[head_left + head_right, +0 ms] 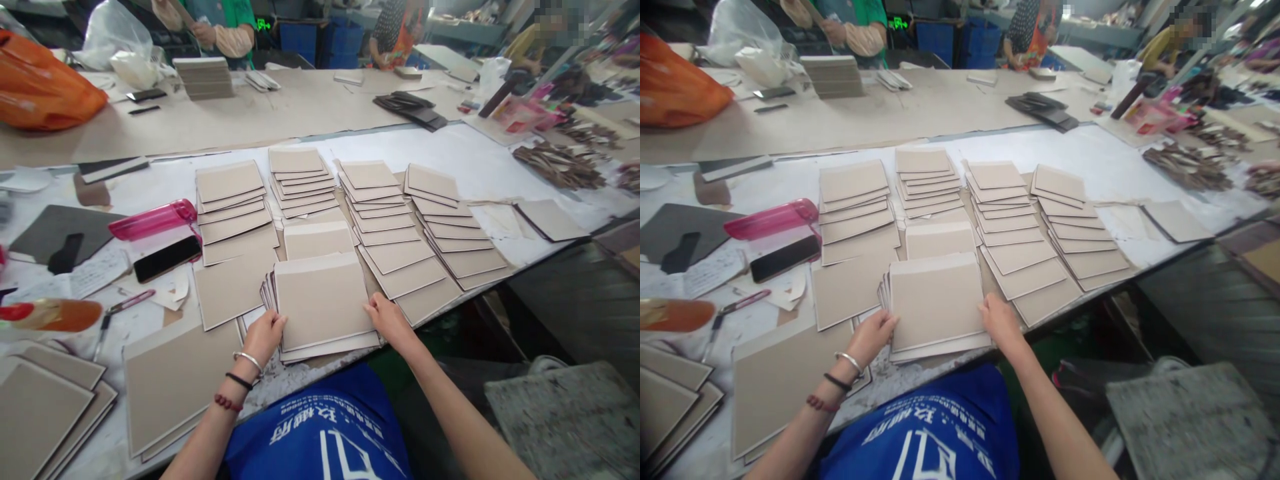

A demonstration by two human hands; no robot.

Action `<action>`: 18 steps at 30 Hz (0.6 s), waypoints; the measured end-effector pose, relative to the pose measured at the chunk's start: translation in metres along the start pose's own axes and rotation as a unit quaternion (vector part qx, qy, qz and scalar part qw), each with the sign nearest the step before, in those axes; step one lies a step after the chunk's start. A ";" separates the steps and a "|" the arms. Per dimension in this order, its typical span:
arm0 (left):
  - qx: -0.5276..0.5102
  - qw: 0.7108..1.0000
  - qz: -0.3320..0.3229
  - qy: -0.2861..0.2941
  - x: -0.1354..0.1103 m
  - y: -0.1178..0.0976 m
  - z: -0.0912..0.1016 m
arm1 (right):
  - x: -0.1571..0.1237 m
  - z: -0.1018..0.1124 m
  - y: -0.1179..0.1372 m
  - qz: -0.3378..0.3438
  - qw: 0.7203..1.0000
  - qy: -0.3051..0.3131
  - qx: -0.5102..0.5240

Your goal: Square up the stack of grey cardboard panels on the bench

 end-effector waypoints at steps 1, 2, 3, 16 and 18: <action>-0.003 1.000 0.003 0.002 0.001 0.000 0.000 | 0.000 0.000 0.000 0.000 1.000 0.000 -0.002; -0.008 1.000 0.006 0.004 0.001 0.001 -0.001 | 0.000 0.000 0.000 0.000 1.000 0.000 -0.005; -0.012 1.000 0.009 0.006 0.001 0.001 -0.001 | -0.001 0.000 0.000 0.000 1.000 -0.002 -0.008; 0.020 0.999 0.026 -0.015 -0.006 -0.003 0.002 | -0.003 0.003 0.003 -0.023 1.000 0.002 0.007; 0.068 0.997 0.006 -0.035 -0.007 -0.004 0.005 | -0.004 0.003 0.003 -0.026 1.000 0.001 0.013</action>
Point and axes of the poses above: each hand's wrist, its own x-axis towards the middle knuckle, its own z-axis out of the back of the hand, y = z × x, the point moved 6 cm from there along x, towards the middle knuckle, and after that the axes turned 2 degrees about -z, right-handed, at the moved point
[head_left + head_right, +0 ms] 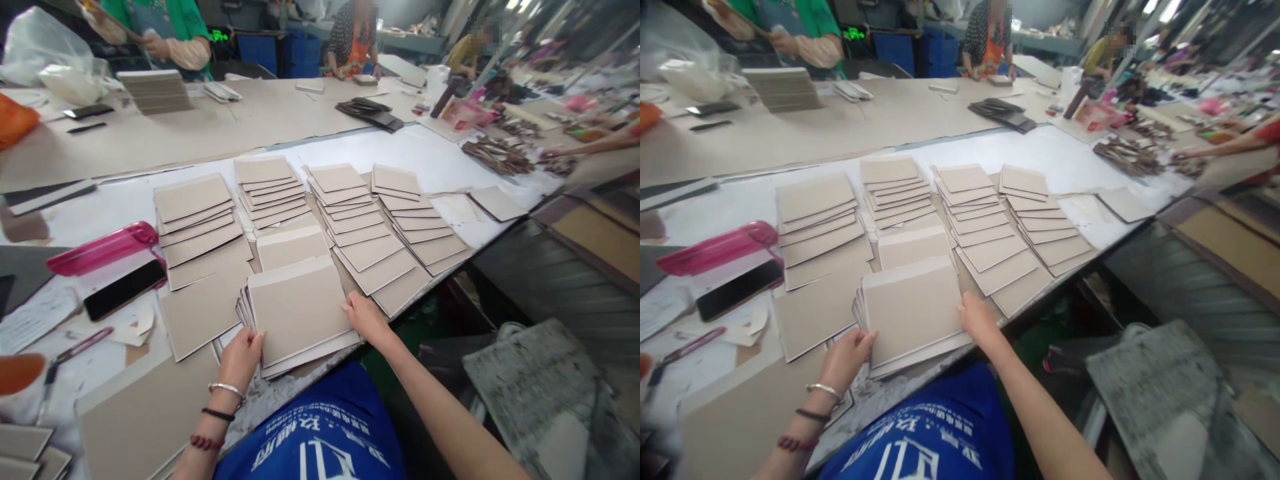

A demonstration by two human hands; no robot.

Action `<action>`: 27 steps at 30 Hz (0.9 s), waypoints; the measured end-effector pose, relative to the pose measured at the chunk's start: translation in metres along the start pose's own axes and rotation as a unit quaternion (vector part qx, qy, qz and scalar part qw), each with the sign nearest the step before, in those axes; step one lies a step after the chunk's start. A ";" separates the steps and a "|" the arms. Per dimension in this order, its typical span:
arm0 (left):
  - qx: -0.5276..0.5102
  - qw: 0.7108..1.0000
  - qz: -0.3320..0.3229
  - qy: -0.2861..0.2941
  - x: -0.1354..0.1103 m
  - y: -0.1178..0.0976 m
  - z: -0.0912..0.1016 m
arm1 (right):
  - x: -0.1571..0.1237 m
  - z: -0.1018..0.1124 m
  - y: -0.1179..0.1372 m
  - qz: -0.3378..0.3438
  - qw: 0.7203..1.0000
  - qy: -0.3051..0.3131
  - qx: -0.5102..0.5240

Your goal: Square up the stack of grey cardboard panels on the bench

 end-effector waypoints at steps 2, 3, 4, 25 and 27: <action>0.041 0.998 -0.027 -0.025 -0.001 0.001 0.000 | -0.001 0.000 0.000 0.001 1.000 -0.007 0.005; 0.060 0.996 -0.046 -0.047 -0.002 0.001 -0.001 | -0.001 0.001 -0.001 0.001 1.000 -0.010 0.007; 0.078 0.991 -0.071 -0.076 -0.003 0.000 -0.001 | -0.002 0.001 -0.001 0.001 1.000 -0.014 0.008; 0.255 0.844 -0.451 -0.138 -0.007 -0.016 -0.031 | -0.009 0.006 0.002 -0.065 0.996 -0.006 0.058; 0.256 0.842 -0.454 -0.136 -0.009 -0.019 -0.029 | -0.008 0.007 0.002 -0.074 0.995 -0.005 0.060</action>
Point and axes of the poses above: each hand's wrist, its own x-axis towards the middle knuckle, its own z-axis out of the back of the hand, y = z × x, the point moved 6 cm from there along x, towards the middle knuckle, and after that the axes turned 2 degrees about -z, right-handed, at the moved point
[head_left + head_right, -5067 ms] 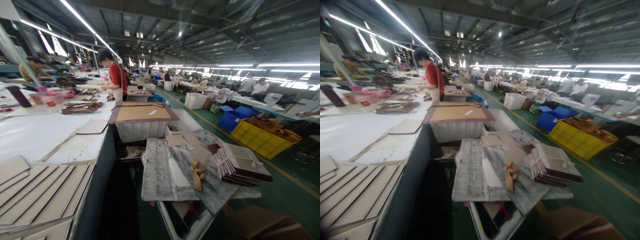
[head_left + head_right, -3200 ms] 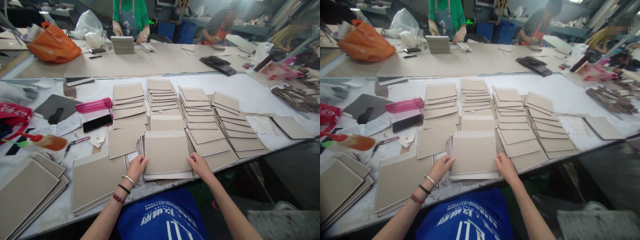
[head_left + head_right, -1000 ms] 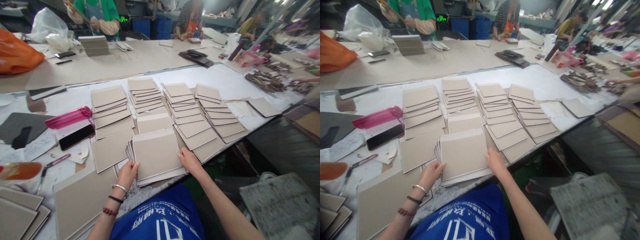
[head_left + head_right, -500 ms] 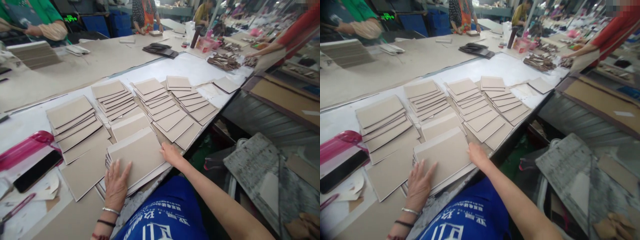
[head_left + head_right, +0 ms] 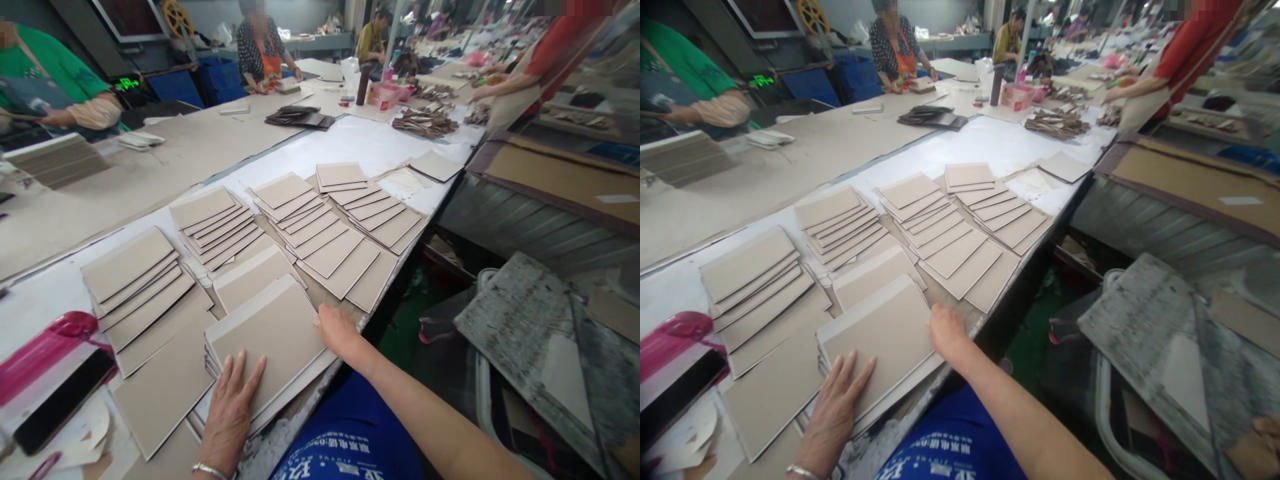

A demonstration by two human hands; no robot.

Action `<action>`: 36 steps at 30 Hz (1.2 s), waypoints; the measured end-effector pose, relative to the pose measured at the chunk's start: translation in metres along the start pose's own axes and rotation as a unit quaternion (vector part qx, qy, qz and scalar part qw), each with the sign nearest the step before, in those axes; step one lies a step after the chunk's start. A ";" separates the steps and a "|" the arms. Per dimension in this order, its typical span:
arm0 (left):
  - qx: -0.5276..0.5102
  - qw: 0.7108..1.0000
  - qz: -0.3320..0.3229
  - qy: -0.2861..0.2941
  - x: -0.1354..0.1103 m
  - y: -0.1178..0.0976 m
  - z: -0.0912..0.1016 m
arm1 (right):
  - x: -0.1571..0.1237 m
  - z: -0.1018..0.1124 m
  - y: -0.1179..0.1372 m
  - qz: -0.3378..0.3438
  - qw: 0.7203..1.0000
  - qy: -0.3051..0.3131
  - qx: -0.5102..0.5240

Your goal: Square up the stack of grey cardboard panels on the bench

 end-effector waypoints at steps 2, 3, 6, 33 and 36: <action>0.004 1.000 -0.004 -0.002 0.002 -0.001 0.002 | 0.000 0.001 0.001 -0.002 1.000 0.001 -0.006; 0.009 1.000 -0.005 -0.003 0.002 -0.001 0.003 | 0.000 0.001 0.002 0.000 1.000 0.003 -0.014; 0.033 0.999 -0.005 0.004 0.002 -0.002 0.004 | -0.005 0.003 0.008 0.008 0.997 -0.007 -0.071; 0.022 0.975 0.197 -0.101 0.059 -0.017 -0.003 | 0.014 -0.042 0.063 0.352 0.911 -0.183 -0.111; 0.009 0.976 0.208 -0.063 0.058 -0.015 -0.005 | 0.015 -0.042 0.064 0.349 0.916 -0.165 -0.105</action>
Point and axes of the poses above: each hand's wrist, its own x-axis towards the middle knuckle, its own z-axis out of the back of the hand, y = z × x, the point moved 6 cm from there along x, towards the middle knuckle, and after that the axes turned 2 degrees about -z, right-handed, at the moved point
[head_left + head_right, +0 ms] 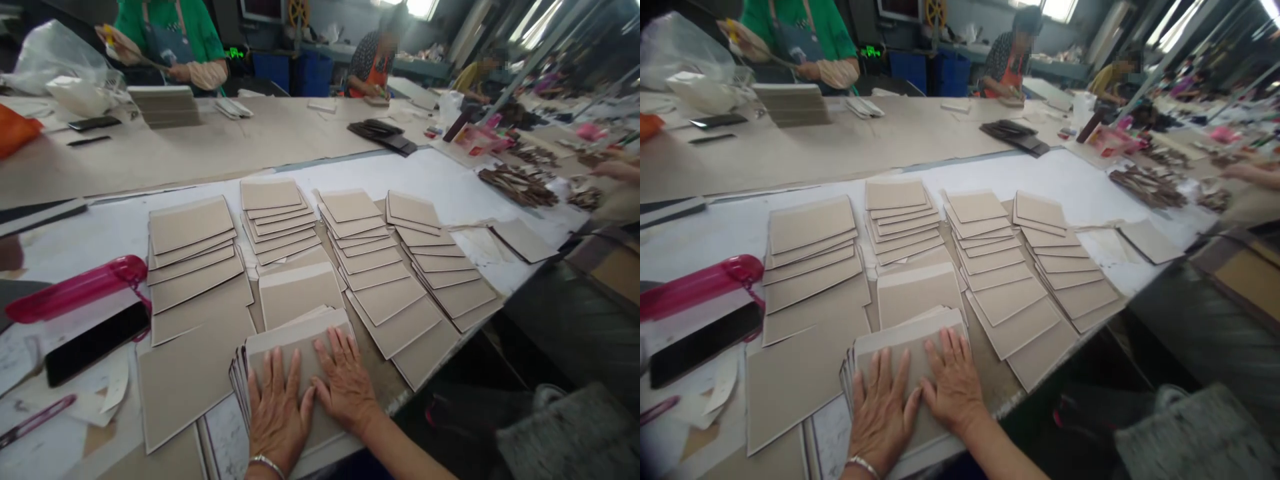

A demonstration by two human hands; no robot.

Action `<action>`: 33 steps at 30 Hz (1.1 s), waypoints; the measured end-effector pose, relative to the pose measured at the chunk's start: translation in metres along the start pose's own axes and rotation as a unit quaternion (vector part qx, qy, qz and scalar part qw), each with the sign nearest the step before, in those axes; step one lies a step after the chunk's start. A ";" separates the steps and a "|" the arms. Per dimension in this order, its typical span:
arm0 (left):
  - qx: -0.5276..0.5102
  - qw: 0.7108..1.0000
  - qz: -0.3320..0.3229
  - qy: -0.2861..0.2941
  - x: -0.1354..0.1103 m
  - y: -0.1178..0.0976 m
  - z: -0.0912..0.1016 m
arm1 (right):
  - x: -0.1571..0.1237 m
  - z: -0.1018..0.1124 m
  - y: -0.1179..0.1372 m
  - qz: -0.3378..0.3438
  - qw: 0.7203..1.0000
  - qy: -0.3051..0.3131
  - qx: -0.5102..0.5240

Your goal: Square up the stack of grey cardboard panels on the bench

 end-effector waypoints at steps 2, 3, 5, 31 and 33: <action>-0.002 1.000 0.003 0.021 0.001 0.001 0.000 | 0.001 -0.002 -0.001 -0.007 1.000 0.016 0.010; -0.002 1.000 0.004 0.030 0.001 0.001 0.000 | 0.002 -0.002 -0.001 -0.010 1.000 0.023 0.015; -0.002 0.999 0.008 0.042 0.001 0.000 -0.001 | 0.002 -0.003 -0.002 -0.015 0.999 0.034 0.023; -0.436 0.810 0.385 0.074 -0.062 0.056 0.015 | -0.058 0.017 -0.052 -0.267 0.955 0.063 0.113; -0.452 0.795 0.397 0.079 -0.065 0.054 0.015 | -0.057 0.018 -0.050 -0.276 0.949 0.069 0.138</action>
Point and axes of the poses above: each hand's wrist, its own x-axis towards the middle knuckle, its own z-axis out of the back of the hand, y = z × x, the point moved 6 cm from there along x, towards the middle knuckle, and after that the axes turned 2 degrees about -z, right-handed, at the moved point
